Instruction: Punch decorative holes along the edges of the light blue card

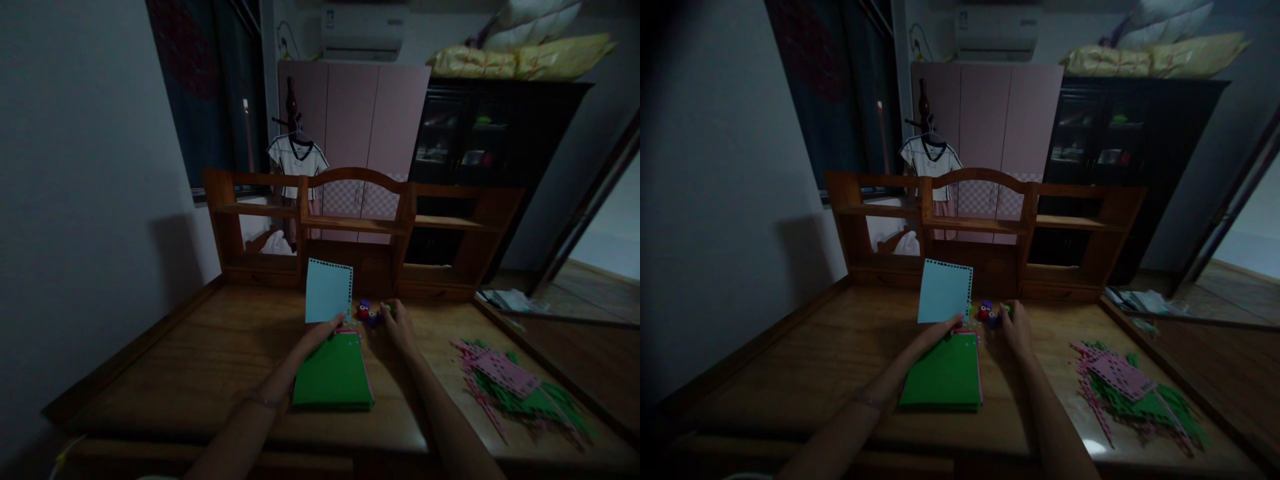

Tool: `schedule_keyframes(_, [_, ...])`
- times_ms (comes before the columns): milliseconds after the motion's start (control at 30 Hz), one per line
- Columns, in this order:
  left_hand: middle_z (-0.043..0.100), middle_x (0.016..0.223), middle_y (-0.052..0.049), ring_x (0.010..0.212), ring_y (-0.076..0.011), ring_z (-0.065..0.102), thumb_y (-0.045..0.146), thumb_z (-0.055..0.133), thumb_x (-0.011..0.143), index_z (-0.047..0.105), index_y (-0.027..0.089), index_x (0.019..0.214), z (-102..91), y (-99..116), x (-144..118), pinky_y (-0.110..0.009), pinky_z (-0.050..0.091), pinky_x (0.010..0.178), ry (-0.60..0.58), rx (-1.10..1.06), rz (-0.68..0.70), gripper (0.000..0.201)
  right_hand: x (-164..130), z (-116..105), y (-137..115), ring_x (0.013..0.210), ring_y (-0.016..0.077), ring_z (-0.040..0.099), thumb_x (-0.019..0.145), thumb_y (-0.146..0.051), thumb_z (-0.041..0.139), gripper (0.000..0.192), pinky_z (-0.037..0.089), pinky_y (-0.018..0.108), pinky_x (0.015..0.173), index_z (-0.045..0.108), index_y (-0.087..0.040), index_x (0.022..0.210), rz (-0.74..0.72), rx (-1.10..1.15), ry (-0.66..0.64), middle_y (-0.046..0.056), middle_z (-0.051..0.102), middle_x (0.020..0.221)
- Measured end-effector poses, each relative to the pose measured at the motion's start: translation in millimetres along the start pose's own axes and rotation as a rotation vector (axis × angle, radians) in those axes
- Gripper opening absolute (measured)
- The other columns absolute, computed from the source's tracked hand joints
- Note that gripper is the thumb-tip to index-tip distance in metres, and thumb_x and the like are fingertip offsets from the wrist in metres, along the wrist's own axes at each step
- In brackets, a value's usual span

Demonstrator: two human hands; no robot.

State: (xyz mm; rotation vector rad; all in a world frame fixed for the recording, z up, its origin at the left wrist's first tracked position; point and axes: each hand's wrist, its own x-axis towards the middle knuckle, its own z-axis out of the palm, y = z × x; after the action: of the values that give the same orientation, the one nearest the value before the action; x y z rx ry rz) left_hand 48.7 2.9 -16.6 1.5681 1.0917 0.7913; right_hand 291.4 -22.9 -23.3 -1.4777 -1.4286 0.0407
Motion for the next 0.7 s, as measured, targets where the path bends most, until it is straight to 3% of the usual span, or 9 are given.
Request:
schedule_keyframes(133, [0.057,0.062,-0.004,0.067,-0.0200,0.052,0.068,0.054,0.069,0.054,0.018,0.062,0.0,8.3,-8.0,-0.030,0.040,0.066,0.066,-0.015,-0.015,0.050,-0.8,-3.1,-5.3,0.086,0.0223,0.058,0.092,-0.051,0.036,0.038,0.043,0.032,0.077,0.056,-0.021,0.100,0.022,0.051,-0.012,0.007,0.063,0.092])
schedule_keyframes(367, [0.060,0.063,-0.005,0.072,-0.0220,0.055,0.065,0.056,0.069,0.055,0.018,0.061,1.0,20.4,-17.7,-0.031,0.042,0.072,0.065,-0.060,-0.027,0.048,-0.1,-4.3,-8.6,0.080,0.0217,0.059,0.093,-0.051,0.031,0.040,0.042,0.031,0.071,0.057,-0.021,0.097,0.050,0.050,-0.015,0.006,0.064,0.087])
schedule_keyframes(700, [0.062,0.065,-0.006,0.078,-0.0239,0.057,0.066,0.059,0.066,0.059,0.017,0.064,1.1,24.4,-19.9,-0.031,0.043,0.075,0.061,-0.078,-0.054,0.049,-0.5,-6.6,-12.3,0.086,0.0231,0.059,0.090,-0.052,0.036,0.041,0.043,0.032,0.075,0.058,-0.019,0.100,0.042,0.018,0.000,0.009,0.064,0.094])
